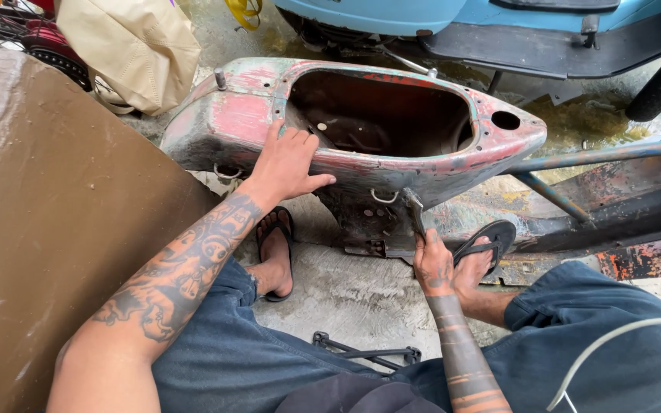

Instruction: Scrubbing a metal scooter frame with a wire brush to remove rust and old paint

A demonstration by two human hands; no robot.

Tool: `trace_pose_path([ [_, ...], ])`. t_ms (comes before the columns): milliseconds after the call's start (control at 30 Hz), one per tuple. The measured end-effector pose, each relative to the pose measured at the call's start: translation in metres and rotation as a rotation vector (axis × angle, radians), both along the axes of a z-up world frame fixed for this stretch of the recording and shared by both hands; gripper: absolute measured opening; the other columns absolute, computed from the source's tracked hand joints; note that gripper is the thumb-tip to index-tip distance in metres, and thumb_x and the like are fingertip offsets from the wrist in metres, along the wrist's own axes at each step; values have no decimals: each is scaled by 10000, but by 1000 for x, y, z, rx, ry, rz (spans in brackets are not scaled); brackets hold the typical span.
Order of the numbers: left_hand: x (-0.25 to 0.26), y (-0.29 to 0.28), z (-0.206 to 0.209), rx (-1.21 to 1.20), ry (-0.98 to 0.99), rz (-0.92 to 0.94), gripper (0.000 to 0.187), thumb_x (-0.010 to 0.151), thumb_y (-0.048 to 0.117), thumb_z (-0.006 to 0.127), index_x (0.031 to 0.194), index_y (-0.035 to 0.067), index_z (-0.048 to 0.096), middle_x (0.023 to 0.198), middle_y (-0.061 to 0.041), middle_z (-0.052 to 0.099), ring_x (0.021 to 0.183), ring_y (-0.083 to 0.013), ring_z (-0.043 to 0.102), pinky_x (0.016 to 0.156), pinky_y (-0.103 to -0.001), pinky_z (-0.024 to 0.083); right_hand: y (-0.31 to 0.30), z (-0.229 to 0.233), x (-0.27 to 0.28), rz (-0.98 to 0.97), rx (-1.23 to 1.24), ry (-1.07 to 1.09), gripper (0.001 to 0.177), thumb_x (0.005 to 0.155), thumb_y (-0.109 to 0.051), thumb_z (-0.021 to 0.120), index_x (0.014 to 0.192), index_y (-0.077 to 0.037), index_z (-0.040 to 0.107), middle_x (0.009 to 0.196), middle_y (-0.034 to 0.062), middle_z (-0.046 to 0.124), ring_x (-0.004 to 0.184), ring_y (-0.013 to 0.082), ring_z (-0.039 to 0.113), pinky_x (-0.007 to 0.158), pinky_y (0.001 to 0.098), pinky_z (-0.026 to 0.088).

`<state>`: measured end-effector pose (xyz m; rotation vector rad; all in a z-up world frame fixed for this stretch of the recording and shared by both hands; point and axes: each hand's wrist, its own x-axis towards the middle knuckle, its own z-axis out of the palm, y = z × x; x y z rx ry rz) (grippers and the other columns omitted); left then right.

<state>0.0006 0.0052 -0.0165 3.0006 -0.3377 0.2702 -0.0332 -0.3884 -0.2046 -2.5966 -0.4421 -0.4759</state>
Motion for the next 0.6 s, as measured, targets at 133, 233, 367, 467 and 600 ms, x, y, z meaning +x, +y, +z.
trace_pose_path([
  [133,2,1,-13,-4,-14,16,678,778,699,721,1015,75,601,1014,-160,681,1074,-318,644,1176,-576,243,25,70,20,75,-137,-70,270,1066,-339,548,910,-119,564,742,168,619,675,443,675,539,580,560],
  [233,7,0,-15,22,-31,25,705,756,732,718,1017,88,598,1017,-149,676,1084,-305,634,1180,-575,243,29,139,26,146,-198,-47,302,1093,-382,514,921,-136,540,769,136,584,683,442,671,572,580,559],
  [367,6,3,-17,6,-13,16,664,778,700,724,1003,90,592,999,-150,666,1064,-309,632,1176,-583,235,-26,125,46,102,-341,-116,238,1100,-386,534,929,-220,538,765,61,567,717,354,695,615,509,576],
  [467,8,3,-21,4,-18,22,692,759,722,725,1013,92,588,1016,-154,669,1077,-306,629,1185,-585,225,-32,114,41,66,-348,-104,307,1133,-437,493,908,-231,530,752,15,549,712,299,691,621,437,588],
  [600,5,2,-15,18,6,15,673,791,710,710,1012,86,589,1022,-153,672,1077,-307,633,1182,-584,229,-33,100,42,44,-423,-142,286,1097,-467,512,892,-268,520,742,1,550,724,271,701,642,437,593],
])
